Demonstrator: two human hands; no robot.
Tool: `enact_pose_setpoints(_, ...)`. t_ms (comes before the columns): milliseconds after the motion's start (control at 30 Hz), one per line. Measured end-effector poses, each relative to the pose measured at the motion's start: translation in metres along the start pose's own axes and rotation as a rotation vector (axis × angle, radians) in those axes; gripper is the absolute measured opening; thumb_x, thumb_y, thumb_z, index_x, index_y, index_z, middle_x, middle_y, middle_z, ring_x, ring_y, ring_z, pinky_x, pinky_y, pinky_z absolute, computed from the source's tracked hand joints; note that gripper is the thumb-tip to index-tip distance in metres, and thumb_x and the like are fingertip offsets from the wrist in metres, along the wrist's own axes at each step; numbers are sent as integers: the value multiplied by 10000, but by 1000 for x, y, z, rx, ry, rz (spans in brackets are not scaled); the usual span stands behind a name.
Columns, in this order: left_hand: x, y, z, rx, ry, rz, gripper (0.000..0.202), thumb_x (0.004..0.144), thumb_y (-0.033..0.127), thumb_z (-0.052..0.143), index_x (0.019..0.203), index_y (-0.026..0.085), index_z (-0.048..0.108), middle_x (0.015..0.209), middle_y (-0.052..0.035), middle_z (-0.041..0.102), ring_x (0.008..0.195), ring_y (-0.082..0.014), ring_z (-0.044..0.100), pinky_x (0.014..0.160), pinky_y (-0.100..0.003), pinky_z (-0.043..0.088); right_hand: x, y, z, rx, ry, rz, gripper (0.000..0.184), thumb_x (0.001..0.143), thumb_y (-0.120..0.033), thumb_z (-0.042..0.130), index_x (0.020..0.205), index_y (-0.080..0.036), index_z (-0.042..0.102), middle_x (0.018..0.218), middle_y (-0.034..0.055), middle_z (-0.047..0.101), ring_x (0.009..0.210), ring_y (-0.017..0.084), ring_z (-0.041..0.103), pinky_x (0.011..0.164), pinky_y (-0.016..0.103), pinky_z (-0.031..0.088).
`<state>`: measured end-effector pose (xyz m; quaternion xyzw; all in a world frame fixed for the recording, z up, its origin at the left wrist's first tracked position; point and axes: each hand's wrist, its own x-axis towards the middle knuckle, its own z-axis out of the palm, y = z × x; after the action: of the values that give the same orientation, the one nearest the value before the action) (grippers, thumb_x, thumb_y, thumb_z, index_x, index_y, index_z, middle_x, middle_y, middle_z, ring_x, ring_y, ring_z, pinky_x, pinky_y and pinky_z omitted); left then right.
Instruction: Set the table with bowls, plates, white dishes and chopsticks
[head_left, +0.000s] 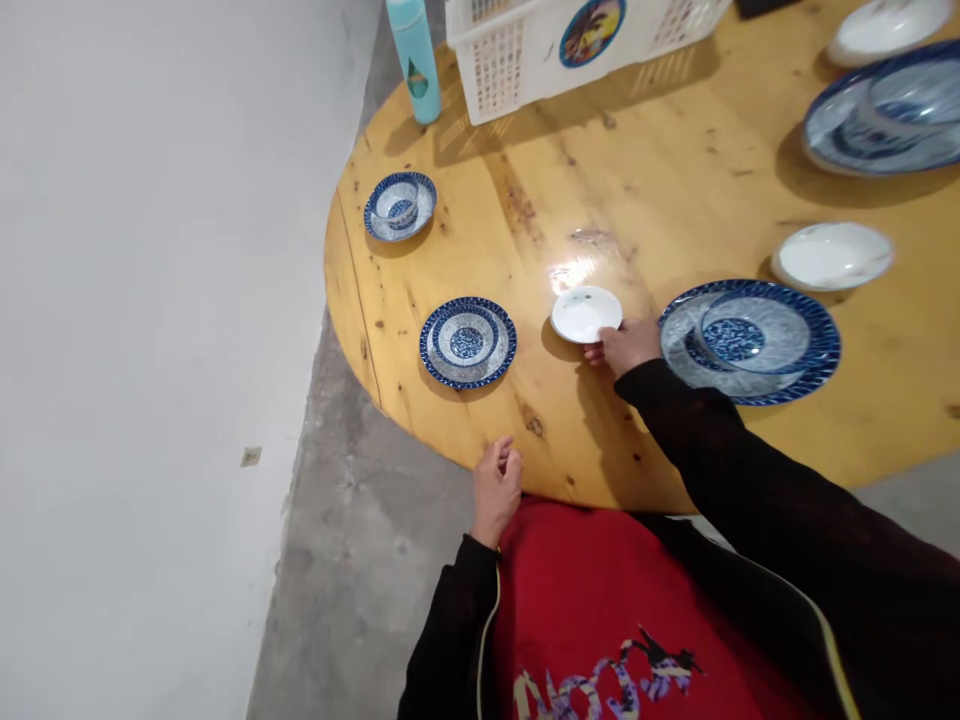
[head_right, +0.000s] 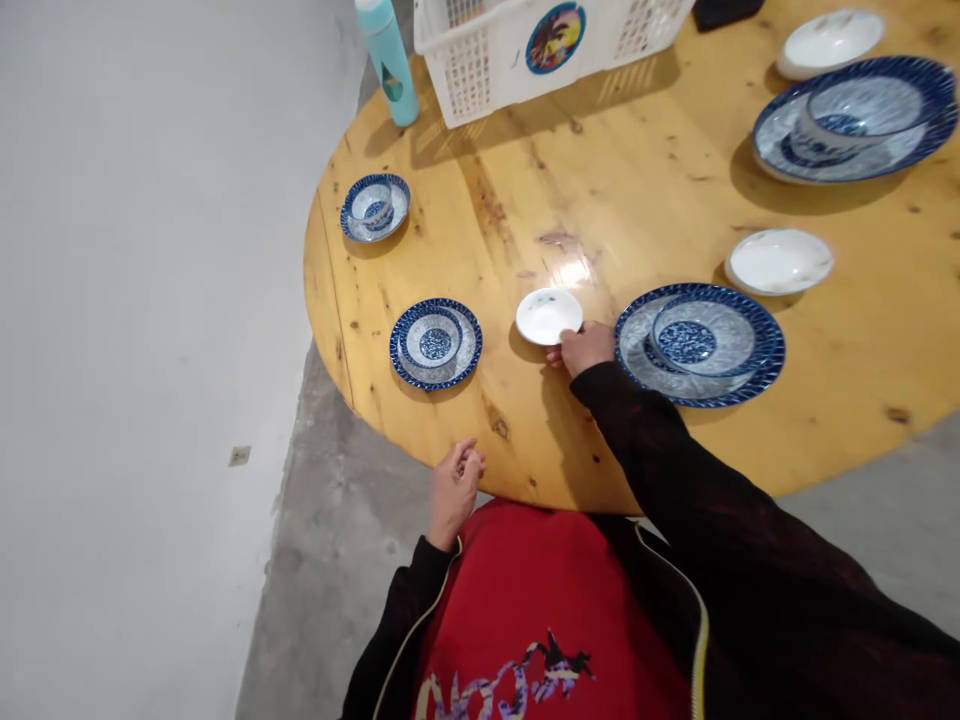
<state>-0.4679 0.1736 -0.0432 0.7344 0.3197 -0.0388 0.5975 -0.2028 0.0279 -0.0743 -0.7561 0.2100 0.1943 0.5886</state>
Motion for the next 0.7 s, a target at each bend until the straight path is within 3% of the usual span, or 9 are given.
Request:
enact_pose_setpoints(133, 17, 7, 14, 5, -56, -4, 320, 992, 355, 543, 1219, 167, 667, 1021, -94, 745, 917, -205, 719, 874, -362, 598, -32, 13, -4, -18, -26, 6, 134, 877, -55, 531, 808, -145, 601, 562, 19, 625, 450, 135, 588, 411, 214, 488)
enact_pose_setpoints(300, 51, 29, 31, -100, -92, -65, 461, 1012, 372, 528, 1408, 137, 558, 1005, -99, 737, 871, -184, 723, 847, -326, 600, -74, 32, -7, -46, -120, 3, 83, 790, -122, 544, 755, -170, 603, 513, 45, 629, 435, 203, 623, 376, 245, 466)
enact_pose_setpoints(400, 63, 41, 35, -234, -125, -100, 514, 1026, 376, 504, 1482, 138, 500, 1101, -125, 730, 901, -181, 719, 813, -296, 604, -91, 47, -9, -76, -195, 0, 107, 779, -198, 550, 801, -152, 644, 491, 37, 615, 427, 217, 624, 380, 254, 476)
enact_pose_setpoints(500, 65, 45, 34, -331, -166, -111, 449, 1024, 366, 493, 1406, 149, 581, 1166, -121, 715, 893, -164, 703, 781, -260, 604, -100, 61, -11, -107, -241, -22, 249, 786, -281, 554, 922, -126, 695, 481, 23, 606, 429, 222, 626, 389, 260, 489)
enact_pose_setpoints(700, 64, 43, 32, -334, -170, -133, 338, 981, 366, 569, 1210, 140, 672, 1002, -74, 696, 792, -133, 656, 718, -238, 620, -98, 69, -16, -157, -309, -52, 378, 815, -357, 550, 1065, -118, 703, 529, 31, 638, 469, 224, 644, 431, 276, 524)
